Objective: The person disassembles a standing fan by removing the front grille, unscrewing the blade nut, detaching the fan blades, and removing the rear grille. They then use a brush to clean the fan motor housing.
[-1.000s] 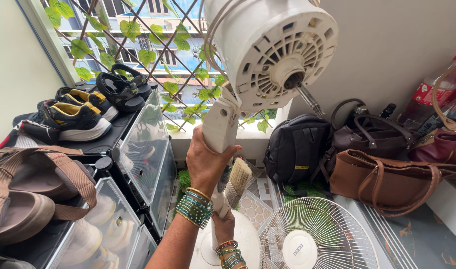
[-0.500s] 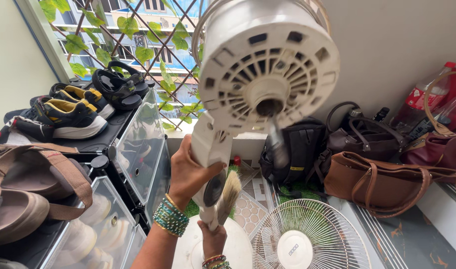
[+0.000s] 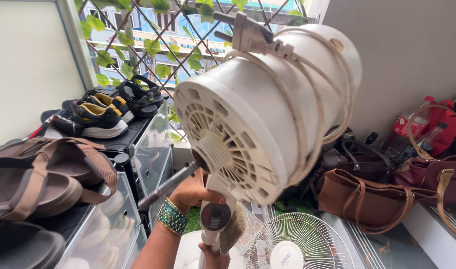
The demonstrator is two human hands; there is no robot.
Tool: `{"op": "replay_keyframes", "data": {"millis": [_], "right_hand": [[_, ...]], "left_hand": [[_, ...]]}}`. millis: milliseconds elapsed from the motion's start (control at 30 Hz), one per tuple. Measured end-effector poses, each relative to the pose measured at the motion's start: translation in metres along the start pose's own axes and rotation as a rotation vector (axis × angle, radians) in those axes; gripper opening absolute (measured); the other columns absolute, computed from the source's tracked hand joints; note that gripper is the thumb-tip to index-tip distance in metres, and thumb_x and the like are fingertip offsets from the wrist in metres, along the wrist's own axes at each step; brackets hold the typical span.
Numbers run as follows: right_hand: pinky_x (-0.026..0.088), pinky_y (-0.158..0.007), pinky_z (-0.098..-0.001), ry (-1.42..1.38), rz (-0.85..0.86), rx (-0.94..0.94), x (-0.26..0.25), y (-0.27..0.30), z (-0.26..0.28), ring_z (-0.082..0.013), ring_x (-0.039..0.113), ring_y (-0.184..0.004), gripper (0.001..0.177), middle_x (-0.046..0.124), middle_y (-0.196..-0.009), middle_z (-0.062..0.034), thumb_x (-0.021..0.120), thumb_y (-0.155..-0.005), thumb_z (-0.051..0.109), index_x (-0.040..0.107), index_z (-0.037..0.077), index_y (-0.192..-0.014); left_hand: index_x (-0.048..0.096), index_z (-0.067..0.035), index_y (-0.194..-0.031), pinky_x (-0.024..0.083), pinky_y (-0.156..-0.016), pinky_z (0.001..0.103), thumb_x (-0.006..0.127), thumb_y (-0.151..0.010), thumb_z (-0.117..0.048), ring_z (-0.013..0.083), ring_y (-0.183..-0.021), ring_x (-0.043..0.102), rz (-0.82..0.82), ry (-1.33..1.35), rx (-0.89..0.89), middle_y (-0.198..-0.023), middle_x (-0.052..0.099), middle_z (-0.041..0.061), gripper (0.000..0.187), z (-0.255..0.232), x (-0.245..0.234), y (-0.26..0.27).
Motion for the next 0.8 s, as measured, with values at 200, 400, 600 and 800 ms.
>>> {"op": "replay_keyframes", "data": {"millis": [200,400,600,800], "right_hand": [[0.055,-0.091,-0.029,0.046,0.19,0.062,0.007,-0.004,0.012,-0.0155,0.075,-0.099,0.051,0.083,-0.108,-0.0085,0.087,-0.073,0.011,0.073,0.007,-0.122],[0.055,-0.088,-0.0283,-0.028,0.191,0.023,0.021,-0.01,0.024,-0.0122,0.073,-0.095,0.049,0.081,-0.102,-0.0038,0.087,-0.073,0.009,0.073,0.009,-0.12],[0.056,-0.084,-0.0297,0.044,0.217,0.021,0.003,0.004,0.016,-0.0124,0.071,-0.09,0.042,0.079,-0.095,-0.004,0.089,-0.073,0.009,0.075,0.008,-0.113],[0.056,-0.081,-0.0311,0.061,0.257,-0.034,0.023,-0.004,0.022,-0.0127,0.069,-0.084,0.035,0.076,-0.088,-0.0042,0.09,-0.074,0.009,0.077,0.007,-0.107]], "left_hand": [[0.053,-0.003,-0.136,0.051,-0.1,0.032,0.088,-0.06,-0.01,0.0191,-0.114,0.064,-0.148,0.068,0.038,-0.121,0.068,0.008,0.084,-0.027,-0.004,0.015],[0.04,0.001,-0.14,0.049,-0.099,0.043,0.097,-0.063,-0.027,0.0325,-0.119,0.057,-0.779,-0.695,0.302,-0.128,0.054,0.018,0.1,-0.087,0.021,0.062],[0.036,-0.007,-0.14,0.052,-0.097,0.046,0.093,-0.063,-0.027,0.0381,-0.12,0.059,-1.04,-0.844,0.24,-0.13,0.054,0.018,0.098,-0.081,0.048,0.062],[0.04,-0.006,-0.137,0.059,-0.083,0.046,0.094,-0.059,-0.024,0.0387,-0.101,0.069,-0.976,-0.833,0.246,-0.12,0.062,0.019,0.096,-0.077,0.033,0.063]]}}
Point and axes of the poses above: each hand's wrist, its own y-axis away from the middle knuckle, its own x-axis out of the palm, z = x × y, the point moved 9 cm from there along -y, towards the middle knuckle
